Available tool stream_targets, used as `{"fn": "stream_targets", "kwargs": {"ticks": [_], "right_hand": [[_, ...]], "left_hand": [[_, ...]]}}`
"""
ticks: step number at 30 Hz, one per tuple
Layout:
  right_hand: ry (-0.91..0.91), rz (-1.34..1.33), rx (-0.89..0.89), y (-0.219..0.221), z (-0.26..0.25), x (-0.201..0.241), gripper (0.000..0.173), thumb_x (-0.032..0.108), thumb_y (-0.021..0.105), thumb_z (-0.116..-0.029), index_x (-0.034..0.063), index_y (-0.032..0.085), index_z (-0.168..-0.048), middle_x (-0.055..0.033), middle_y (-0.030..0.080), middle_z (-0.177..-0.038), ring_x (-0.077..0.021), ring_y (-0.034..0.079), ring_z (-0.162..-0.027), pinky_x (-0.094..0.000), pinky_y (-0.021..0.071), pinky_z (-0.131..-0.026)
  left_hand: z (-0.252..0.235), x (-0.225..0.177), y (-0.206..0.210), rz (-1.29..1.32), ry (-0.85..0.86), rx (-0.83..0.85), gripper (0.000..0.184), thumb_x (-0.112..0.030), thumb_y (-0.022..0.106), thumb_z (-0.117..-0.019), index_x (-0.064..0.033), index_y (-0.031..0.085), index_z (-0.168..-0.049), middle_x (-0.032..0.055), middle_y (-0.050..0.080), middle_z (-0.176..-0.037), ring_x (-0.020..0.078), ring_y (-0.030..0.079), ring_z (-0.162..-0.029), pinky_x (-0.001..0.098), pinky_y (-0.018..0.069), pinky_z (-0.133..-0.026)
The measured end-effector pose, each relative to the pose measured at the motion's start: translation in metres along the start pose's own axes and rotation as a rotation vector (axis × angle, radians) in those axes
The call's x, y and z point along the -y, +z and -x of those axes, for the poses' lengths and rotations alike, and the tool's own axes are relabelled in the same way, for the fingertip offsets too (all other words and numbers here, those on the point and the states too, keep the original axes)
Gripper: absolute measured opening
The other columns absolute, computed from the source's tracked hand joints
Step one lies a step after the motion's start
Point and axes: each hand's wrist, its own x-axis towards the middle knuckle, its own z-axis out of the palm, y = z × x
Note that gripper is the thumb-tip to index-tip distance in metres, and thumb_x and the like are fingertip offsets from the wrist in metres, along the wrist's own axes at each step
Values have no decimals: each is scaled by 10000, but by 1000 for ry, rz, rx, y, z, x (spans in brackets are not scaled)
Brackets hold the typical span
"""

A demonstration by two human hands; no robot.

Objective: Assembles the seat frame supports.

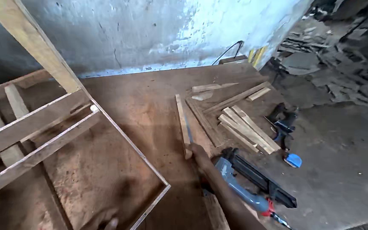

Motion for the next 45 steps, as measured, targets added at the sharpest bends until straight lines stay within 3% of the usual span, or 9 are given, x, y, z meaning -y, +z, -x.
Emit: {"fn": "stream_targets", "kwargs": {"ticks": [3,6,9,16,23,31,35,41,45], "right_hand": [[-134,54,109,23,82,-9,446,261,691,-882,65,636,-1279,-72,713,-1028,-180,690,-883,-403,598,-772],[-251,193,153,54,142,-11,679,253,771,-799,38,553,-1405,-86,680,-1241,-153,697,-1039,-374,623,-863],[-366,500,161,91,171,-6,771,213,833,-765,-27,521,-1429,-229,591,-1328,-274,649,-1140,-437,588,-936],[-571,851,-60,145,148,-29,802,433,738,-800,-15,529,-1432,-252,599,-1263,-384,594,-1148,-532,532,-955],[-645,810,-46,157,122,-32,787,397,654,-847,-26,474,-1485,-278,412,-1539,-410,442,-1403,-593,429,-1110],[-542,1080,-30,161,114,-28,763,339,586,-970,-1,307,-1594,-248,359,-1612,-404,430,-1448,-568,416,-1145],[-564,1079,0,156,112,-31,781,362,592,-965,0,306,-1596,-228,370,-1613,-396,435,-1448,-552,434,-1135],[-471,686,124,133,111,-22,716,336,671,-966,137,378,-1588,-109,440,-1590,-249,580,-1318,-488,543,-1039],[-417,475,25,91,118,-31,482,245,573,-1028,84,503,-1477,-99,561,-1468,-199,605,-1270,-436,539,-1046]], "left_hand": [[-54,-21,19,171,240,-159,407,-320,555,-1050,-67,596,-1366,67,695,-1204,152,687,-1041,371,601,-900],[-84,-50,46,440,148,-175,591,-371,556,-1036,-92,402,-1533,107,612,-1357,213,659,-1151,420,588,-946],[-98,-68,72,683,40,-300,717,-448,637,-992,-91,337,-1536,116,639,-1293,194,681,-1102,411,601,-928],[-148,-40,89,815,-13,-585,753,-415,761,-920,-60,404,-1480,134,664,-1243,210,690,-1075,440,601,-923],[-179,-37,84,777,33,-636,891,-450,777,-895,-96,315,-1569,154,553,-1438,246,584,-1279,487,526,-1042],[-195,-37,86,755,37,-645,864,-382,780,-903,-13,327,-1539,175,591,-1380,204,610,-1245,413,519,-1065],[-191,-35,91,761,49,-646,826,-431,752,-924,-56,338,-1532,159,615,-1339,206,634,-1194,436,548,-1005],[-192,-34,89,714,29,-638,815,-368,742,-942,7,323,-1530,205,571,-1389,238,591,-1268,439,500,-1081],[-193,-36,91,701,62,-638,821,-355,742,-944,7,296,-1531,197,556,-1409,206,586,-1280,398,503,-1090]]}}
